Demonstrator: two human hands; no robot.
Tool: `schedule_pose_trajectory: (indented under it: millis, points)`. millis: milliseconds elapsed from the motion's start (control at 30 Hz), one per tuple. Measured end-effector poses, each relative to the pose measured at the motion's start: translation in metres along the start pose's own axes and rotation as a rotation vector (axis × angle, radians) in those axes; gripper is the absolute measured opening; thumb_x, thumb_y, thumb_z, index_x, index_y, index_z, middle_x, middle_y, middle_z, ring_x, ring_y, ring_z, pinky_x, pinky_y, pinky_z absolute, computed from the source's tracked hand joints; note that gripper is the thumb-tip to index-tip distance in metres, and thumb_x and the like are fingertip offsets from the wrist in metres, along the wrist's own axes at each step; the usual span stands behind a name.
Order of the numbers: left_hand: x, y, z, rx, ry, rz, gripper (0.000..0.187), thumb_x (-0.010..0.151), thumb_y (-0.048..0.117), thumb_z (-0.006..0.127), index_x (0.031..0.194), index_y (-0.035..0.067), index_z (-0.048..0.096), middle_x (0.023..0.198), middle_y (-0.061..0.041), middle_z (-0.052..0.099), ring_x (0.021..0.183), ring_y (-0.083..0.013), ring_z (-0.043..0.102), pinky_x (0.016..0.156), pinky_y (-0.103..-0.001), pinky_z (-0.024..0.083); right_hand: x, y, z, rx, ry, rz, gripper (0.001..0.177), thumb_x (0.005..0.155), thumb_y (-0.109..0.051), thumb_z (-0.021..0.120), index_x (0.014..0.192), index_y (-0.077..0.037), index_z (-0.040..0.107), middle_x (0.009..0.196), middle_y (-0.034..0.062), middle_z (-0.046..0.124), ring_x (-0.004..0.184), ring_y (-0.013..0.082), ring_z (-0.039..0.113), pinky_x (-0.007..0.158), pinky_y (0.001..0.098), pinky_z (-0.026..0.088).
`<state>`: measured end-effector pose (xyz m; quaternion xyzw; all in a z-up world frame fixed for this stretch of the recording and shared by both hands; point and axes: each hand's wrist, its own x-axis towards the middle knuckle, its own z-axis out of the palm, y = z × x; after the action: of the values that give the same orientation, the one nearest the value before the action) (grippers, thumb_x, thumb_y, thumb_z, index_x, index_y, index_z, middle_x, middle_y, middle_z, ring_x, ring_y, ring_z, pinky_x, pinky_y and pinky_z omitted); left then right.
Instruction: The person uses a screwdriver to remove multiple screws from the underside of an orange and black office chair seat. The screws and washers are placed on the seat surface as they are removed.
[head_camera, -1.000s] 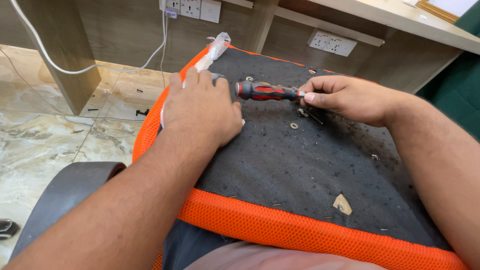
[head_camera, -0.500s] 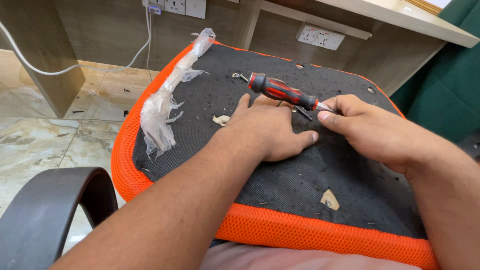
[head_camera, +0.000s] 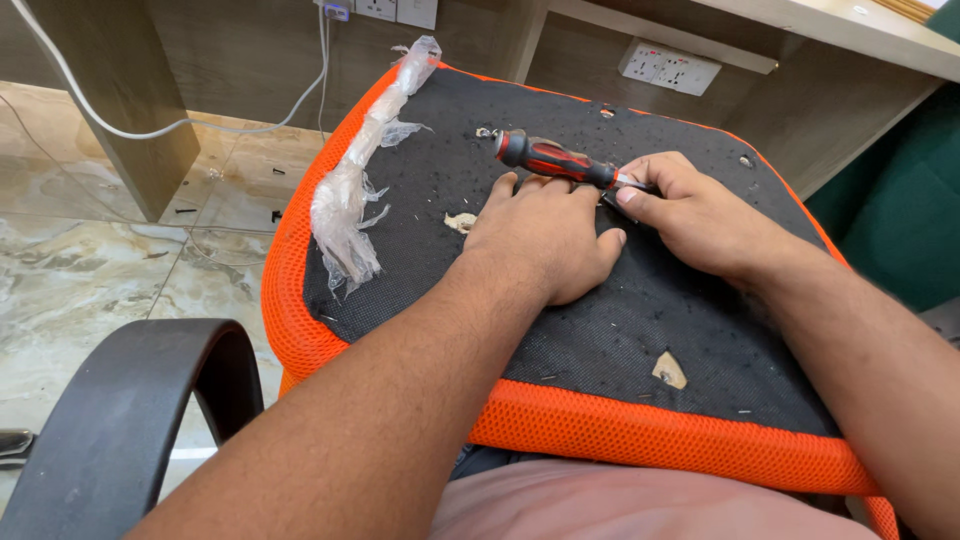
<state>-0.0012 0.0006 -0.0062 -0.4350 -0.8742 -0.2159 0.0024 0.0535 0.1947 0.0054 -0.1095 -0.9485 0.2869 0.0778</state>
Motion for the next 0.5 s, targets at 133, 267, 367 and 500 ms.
schedule_pose_trajectory:
  millis: [133,267,367,500]
  points:
    - [0.001,-0.001,0.003,-0.011,-0.033,-0.072,0.058,0.098,0.047,0.047,0.142,0.01,0.051,0.149,-0.009,0.049,0.146,-0.0233,0.036,0.123,-0.051,0.018,0.015,0.014,0.0,-0.013,-0.001,-0.103,0.027,0.102,-0.028,0.057,0.119,-0.009,0.062,0.119,0.002,0.057,0.108,0.0112,0.052,0.097,0.0275,0.042]
    - [0.002,0.0,-0.001,-0.019,-0.019,-0.122,0.053,0.099,0.045,0.048,0.139,0.011,0.057,0.145,-0.008,0.054,0.143,-0.0227,0.041,0.122,-0.049,0.025,0.026,0.022,-0.002,0.041,-0.002,-0.067,0.025,0.105,-0.028,0.056,0.122,-0.01,0.058,0.105,0.0017,0.06,0.096,0.0099,0.052,0.088,0.0266,0.045]
    - [0.012,0.008,0.001,0.012,0.028,-0.165,0.05,0.097,0.044,0.053,0.135,0.014,0.06,0.141,-0.007,0.054,0.138,-0.0244,0.044,0.116,-0.049,0.031,0.033,0.033,-0.006,0.232,0.002,-0.131,0.02,0.105,-0.026,0.054,0.117,-0.009,0.058,0.112,-0.0012,0.062,0.101,0.0064,0.054,0.093,0.0242,0.045]
    - [0.035,0.015,0.004,0.078,0.068,-0.199,0.048,0.092,0.05,0.063,0.128,0.018,0.066,0.138,-0.007,0.051,0.134,-0.0264,0.041,0.109,-0.048,0.034,0.034,0.048,-0.012,0.485,0.068,-0.121,0.019,0.109,-0.025,0.052,0.116,-0.01,0.062,0.108,0.0029,0.061,0.1,0.0096,0.056,0.096,0.0265,0.047]
